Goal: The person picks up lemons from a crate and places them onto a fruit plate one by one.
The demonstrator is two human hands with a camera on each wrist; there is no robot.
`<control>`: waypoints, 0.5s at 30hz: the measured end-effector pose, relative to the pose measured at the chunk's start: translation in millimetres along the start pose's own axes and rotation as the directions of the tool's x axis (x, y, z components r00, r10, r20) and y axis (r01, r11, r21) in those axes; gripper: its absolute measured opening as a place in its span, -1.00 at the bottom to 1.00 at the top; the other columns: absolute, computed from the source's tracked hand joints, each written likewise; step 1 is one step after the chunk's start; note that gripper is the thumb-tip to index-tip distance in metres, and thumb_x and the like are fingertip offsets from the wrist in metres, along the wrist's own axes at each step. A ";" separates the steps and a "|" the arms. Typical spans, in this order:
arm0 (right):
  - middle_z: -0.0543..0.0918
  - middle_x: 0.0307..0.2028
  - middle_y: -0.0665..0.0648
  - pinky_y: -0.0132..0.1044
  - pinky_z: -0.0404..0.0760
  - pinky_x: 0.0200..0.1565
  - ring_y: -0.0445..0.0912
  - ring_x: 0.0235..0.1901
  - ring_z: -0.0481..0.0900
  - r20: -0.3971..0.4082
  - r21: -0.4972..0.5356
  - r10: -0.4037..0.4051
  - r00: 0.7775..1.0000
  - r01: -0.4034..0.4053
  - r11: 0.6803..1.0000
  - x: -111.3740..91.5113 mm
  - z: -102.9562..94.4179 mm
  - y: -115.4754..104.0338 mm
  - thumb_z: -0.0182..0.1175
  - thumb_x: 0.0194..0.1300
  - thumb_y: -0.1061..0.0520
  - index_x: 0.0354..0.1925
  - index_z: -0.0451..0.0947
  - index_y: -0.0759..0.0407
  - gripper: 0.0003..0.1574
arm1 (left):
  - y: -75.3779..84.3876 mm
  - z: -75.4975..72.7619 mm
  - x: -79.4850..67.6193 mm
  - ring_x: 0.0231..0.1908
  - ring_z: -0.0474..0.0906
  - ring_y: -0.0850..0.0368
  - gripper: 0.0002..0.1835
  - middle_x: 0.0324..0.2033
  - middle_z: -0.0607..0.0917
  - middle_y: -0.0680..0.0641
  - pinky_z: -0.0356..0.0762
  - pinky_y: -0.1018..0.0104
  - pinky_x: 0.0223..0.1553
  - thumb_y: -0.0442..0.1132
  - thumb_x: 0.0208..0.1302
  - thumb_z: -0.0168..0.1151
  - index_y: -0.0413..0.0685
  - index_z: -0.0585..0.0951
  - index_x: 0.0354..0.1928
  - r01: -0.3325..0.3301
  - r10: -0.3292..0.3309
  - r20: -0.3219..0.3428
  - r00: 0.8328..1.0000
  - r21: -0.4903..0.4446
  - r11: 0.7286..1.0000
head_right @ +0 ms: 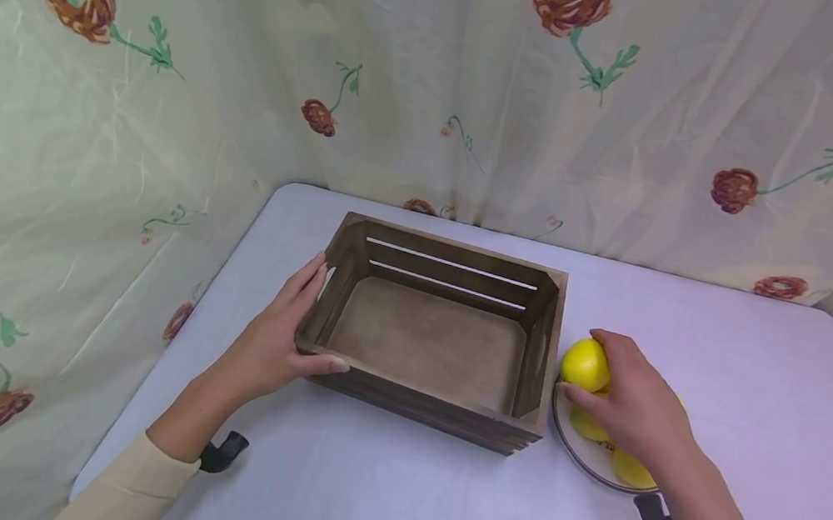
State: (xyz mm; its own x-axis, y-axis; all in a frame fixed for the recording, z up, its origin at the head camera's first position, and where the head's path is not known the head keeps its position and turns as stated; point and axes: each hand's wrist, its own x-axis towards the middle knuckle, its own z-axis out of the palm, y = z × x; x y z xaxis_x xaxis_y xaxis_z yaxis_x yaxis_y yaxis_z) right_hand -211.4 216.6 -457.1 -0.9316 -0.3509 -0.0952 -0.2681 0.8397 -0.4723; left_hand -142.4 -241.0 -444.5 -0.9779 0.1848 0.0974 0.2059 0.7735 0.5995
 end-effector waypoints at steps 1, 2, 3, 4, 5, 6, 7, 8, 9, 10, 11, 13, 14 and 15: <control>0.40 0.25 0.49 0.38 0.58 0.01 0.31 -0.02 0.50 0.016 -0.006 0.005 1.000 -0.005 1.000 1.1 2.6 0.9 0.50 0.27 -0.02 0.47 0.18 0.43 0.07 | 0.2 -0.1 0.1 0.62 -0.06 0.01 0.37 0.67 -0.22 0.16 0.23 -0.10 0.49 0.33 0.07 0.55 -0.06 -0.08 0.69 0.003 -0.003 0.001 1.000 0.000 1.000; 0.41 0.25 0.49 0.35 0.59 0.00 0.30 -0.04 0.51 0.028 -0.016 0.010 1.000 -0.009 1.000 2.0 5.1 1.6 0.49 0.28 -0.02 0.47 0.18 0.43 0.06 | 0.6 -0.4 0.2 0.62 -0.06 0.01 0.37 0.67 -0.22 0.16 0.23 -0.10 0.49 0.33 0.07 0.55 -0.06 -0.08 0.69 0.005 -0.005 0.002 1.000 0.001 1.000; 0.40 0.26 0.49 0.34 0.59 0.00 0.29 -0.03 0.50 0.041 -0.026 0.013 0.999 -0.012 1.000 2.8 7.6 2.1 0.48 0.29 -0.03 0.47 0.19 0.43 0.06 | 0.7 -0.5 0.3 0.62 -0.06 0.02 0.38 0.67 -0.22 0.17 0.23 -0.10 0.49 0.33 0.06 0.56 -0.06 -0.08 0.69 0.005 -0.005 0.001 1.000 0.002 1.000; 0.40 0.27 0.49 0.33 0.59 0.00 0.29 -0.02 0.50 0.051 -0.036 0.016 0.999 -0.014 0.999 3.6 10.1 2.5 0.47 0.29 -0.04 0.47 0.19 0.43 0.06 | 0.7 -0.6 0.3 0.62 -0.06 0.01 0.38 0.67 -0.22 0.16 0.23 -0.10 0.49 0.33 0.06 0.56 -0.06 -0.08 0.69 0.002 -0.002 0.000 1.000 0.005 1.000; 0.40 0.28 0.50 0.32 0.59 0.01 0.29 -0.01 0.49 0.057 -0.048 0.017 0.998 -0.014 0.999 4.3 12.4 2.8 0.47 0.28 -0.05 0.47 0.21 0.43 0.06 | 0.8 -0.7 0.3 0.62 -0.06 0.02 0.38 0.67 -0.22 0.17 0.23 -0.09 0.49 0.33 0.05 0.56 -0.06 -0.08 0.69 0.002 -0.002 -0.001 1.000 0.007 1.000; 0.39 0.29 0.50 0.32 0.59 0.02 0.29 0.01 0.48 0.062 -0.060 0.016 0.998 -0.012 0.998 5.0 14.6 3.0 0.48 0.27 -0.06 0.47 0.22 0.42 0.06 | 0.6 -0.6 0.3 0.62 -0.05 0.03 0.39 0.67 -0.22 0.17 0.24 -0.08 0.49 0.33 0.04 0.57 -0.06 -0.07 0.69 0.001 -0.001 -0.003 1.000 0.009 1.000; 0.40 0.30 0.50 0.33 0.58 0.04 0.30 0.03 0.47 0.064 -0.072 0.013 0.998 -0.009 0.997 5.6 16.5 3.2 0.48 0.26 -0.07 0.47 0.23 0.42 0.06 | 0.6 -0.5 0.2 0.62 -0.05 0.03 0.39 0.67 -0.22 0.17 0.24 -0.08 0.49 0.33 0.04 0.57 -0.06 -0.07 0.69 0.001 -0.001 -0.004 1.000 0.011 1.000; 0.41 0.29 0.50 0.34 0.58 0.05 0.31 0.05 0.45 0.066 -0.083 0.009 0.998 -0.004 0.997 6.1 18.3 3.4 0.49 0.25 -0.07 0.46 0.25 0.41 0.06 | 0.5 -0.5 0.2 0.62 -0.05 0.03 0.39 0.67 -0.22 0.16 0.24 -0.08 0.49 0.33 0.04 0.57 -0.06 -0.07 0.69 -0.001 0.001 -0.005 1.000 0.012 1.000; 0.43 0.28 0.49 0.34 0.57 0.07 0.31 0.07 0.44 0.064 -0.092 0.000 0.998 0.006 0.996 6.8 19.7 3.7 0.50 0.23 -0.07 0.45 0.27 0.41 0.06 | 0.4 -0.3 0.2 0.62 -0.05 0.02 0.39 0.67 -0.22 0.15 0.24 -0.09 0.48 0.33 0.05 0.57 -0.06 -0.07 0.69 -0.004 0.004 -0.005 1.000 0.012 1.000; 0.45 0.26 0.49 0.36 0.54 0.12 0.32 0.08 0.44 0.060 -0.099 -0.008 0.998 0.014 0.995 7.4 20.8 4.0 0.52 0.21 -0.06 0.44 0.29 0.42 0.05 | 0.4 -0.1 0.2 0.62 -0.05 0.02 0.39 0.67 -0.22 0.15 0.24 -0.09 0.48 0.33 0.05 0.57 -0.06 -0.07 0.69 -0.003 0.003 -0.005 1.000 0.011 1.000; 0.48 0.25 0.48 0.37 0.49 0.17 0.32 0.09 0.44 0.058 -0.106 -0.016 0.998 0.022 0.994 8.0 21.7 4.4 0.53 0.20 -0.05 0.43 0.31 0.42 0.04 | 0.4 0.1 0.2 0.62 -0.05 0.02 0.38 0.67 -0.22 0.16 0.24 -0.09 0.48 0.33 0.05 0.57 -0.06 -0.07 0.69 -0.001 0.001 -0.004 1.000 0.008 1.000; 0.52 0.22 0.47 0.39 0.39 0.27 0.32 0.10 0.44 0.054 -0.115 -0.031 0.998 0.037 0.993 8.7 22.8 5.3 0.54 0.18 -0.03 0.40 0.33 0.42 0.02 | 0.4 0.5 0.2 0.62 -0.06 0.03 0.37 0.67 -0.23 0.17 0.24 -0.09 0.49 0.33 0.07 0.56 -0.05 -0.08 0.70 0.003 -0.003 -0.001 1.000 0.003 1.000; 0.53 0.21 0.47 0.39 0.34 0.31 0.31 0.10 0.44 0.052 -0.119 -0.038 0.998 0.044 0.992 8.9 23.1 5.7 0.54 0.17 -0.02 0.40 0.34 0.42 0.01 | 0.4 0.6 0.1 0.62 -0.06 0.04 0.37 0.67 -0.23 0.18 0.24 -0.08 0.49 0.33 0.07 0.56 -0.05 -0.08 0.70 0.006 -0.006 0.000 1.000 0.001 1.000; 0.54 0.21 0.47 0.38 0.28 0.36 0.31 0.10 0.45 0.049 -0.123 -0.044 0.998 0.050 0.991 9.1 23.3 6.3 0.54 0.17 -0.01 0.39 0.35 0.43 0.01 | 0.3 0.6 -0.1 0.62 -0.06 0.04 0.37 0.67 -0.23 0.18 0.24 -0.08 0.49 0.33 0.07 0.56 -0.05 -0.08 0.70 0.008 -0.008 0.002 1.000 0.000 1.000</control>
State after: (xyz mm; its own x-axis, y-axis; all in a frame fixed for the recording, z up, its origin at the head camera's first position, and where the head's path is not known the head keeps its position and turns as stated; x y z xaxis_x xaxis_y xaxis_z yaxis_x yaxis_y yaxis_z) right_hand -215.8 209.0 -481.4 -0.9054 -0.4079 -0.1174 -0.3426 0.8655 -0.3653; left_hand -142.2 -240.4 -444.8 -0.9795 0.1796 0.0911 0.1979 0.7749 0.6003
